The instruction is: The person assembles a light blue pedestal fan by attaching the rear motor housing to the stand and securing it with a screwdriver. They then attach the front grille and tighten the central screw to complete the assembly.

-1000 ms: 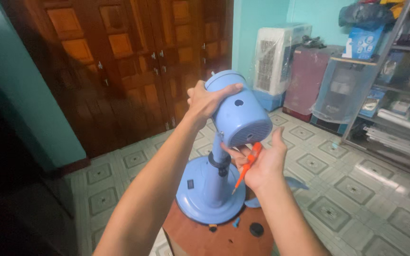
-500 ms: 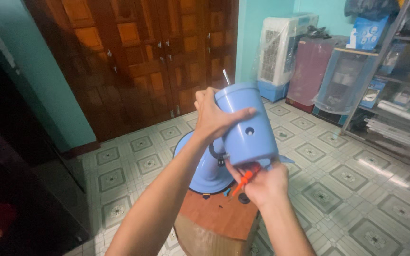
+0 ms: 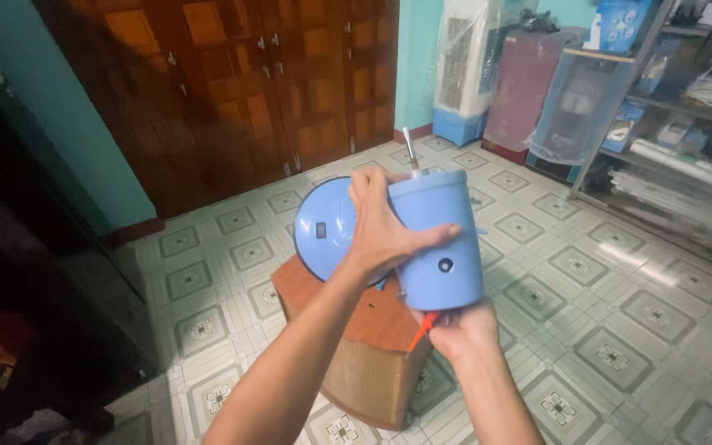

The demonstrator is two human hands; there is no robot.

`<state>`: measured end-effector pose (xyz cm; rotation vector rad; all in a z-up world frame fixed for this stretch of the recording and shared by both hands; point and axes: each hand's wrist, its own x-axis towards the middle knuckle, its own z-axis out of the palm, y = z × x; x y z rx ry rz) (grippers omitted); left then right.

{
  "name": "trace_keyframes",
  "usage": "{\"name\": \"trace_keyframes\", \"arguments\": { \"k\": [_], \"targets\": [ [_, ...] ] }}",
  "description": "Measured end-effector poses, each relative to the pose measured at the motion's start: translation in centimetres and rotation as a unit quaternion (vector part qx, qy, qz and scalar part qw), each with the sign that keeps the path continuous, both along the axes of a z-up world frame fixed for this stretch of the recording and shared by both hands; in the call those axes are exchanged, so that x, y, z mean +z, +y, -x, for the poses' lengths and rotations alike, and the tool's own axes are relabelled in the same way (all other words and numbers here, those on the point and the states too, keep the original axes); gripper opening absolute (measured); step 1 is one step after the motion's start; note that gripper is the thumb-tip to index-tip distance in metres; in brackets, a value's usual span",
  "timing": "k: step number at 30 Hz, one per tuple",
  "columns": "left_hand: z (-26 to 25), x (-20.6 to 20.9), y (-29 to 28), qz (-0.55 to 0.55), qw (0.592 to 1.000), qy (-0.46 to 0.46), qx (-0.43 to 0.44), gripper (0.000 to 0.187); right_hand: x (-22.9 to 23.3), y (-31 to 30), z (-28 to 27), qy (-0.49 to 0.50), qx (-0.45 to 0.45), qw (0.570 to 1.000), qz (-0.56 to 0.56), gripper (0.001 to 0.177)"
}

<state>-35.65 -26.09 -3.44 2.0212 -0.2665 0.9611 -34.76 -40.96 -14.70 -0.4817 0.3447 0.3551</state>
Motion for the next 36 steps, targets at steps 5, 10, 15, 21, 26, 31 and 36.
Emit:
{"name": "trace_keyframes", "arguments": {
  "k": [5,10,15,21,26,31,36],
  "targets": [
    [1.7,-1.1,-0.7,-0.012,1.000,-0.002,0.002,0.097,-0.3,-0.6,1.8,-0.009,0.003,1.000,0.024,0.036],
    [1.4,-1.2,-0.6,0.012,1.000,0.028,-0.005,0.097,-1.5,-1.0,1.9,0.007,-0.003,1.000,-0.024,0.035],
    [-2.4,-0.2,1.8,0.014,0.999,0.029,0.018,0.103,-1.7,0.0,-0.1,-0.059,0.047,0.996,-0.049,0.027],
    [-8.5,2.3,5.5,0.026,0.996,0.071,0.038,0.104,0.6,2.4,-5.1,-0.104,0.077,0.992,-0.010,0.031],
    [-11.9,4.9,8.5,0.079,0.989,0.122,0.040,0.103,3.4,4.6,-9.5,-0.101,0.099,0.990,0.003,0.052],
    [-15.0,6.4,10.7,0.132,0.977,0.166,0.021,0.109,7.5,6.2,-12.6,-0.105,0.110,0.987,0.049,0.051],
    [-19.2,6.5,13.1,0.101,0.974,0.178,0.094,0.113,8.9,7.6,-16.0,-0.131,0.146,0.979,0.056,0.047]
  ]
}}
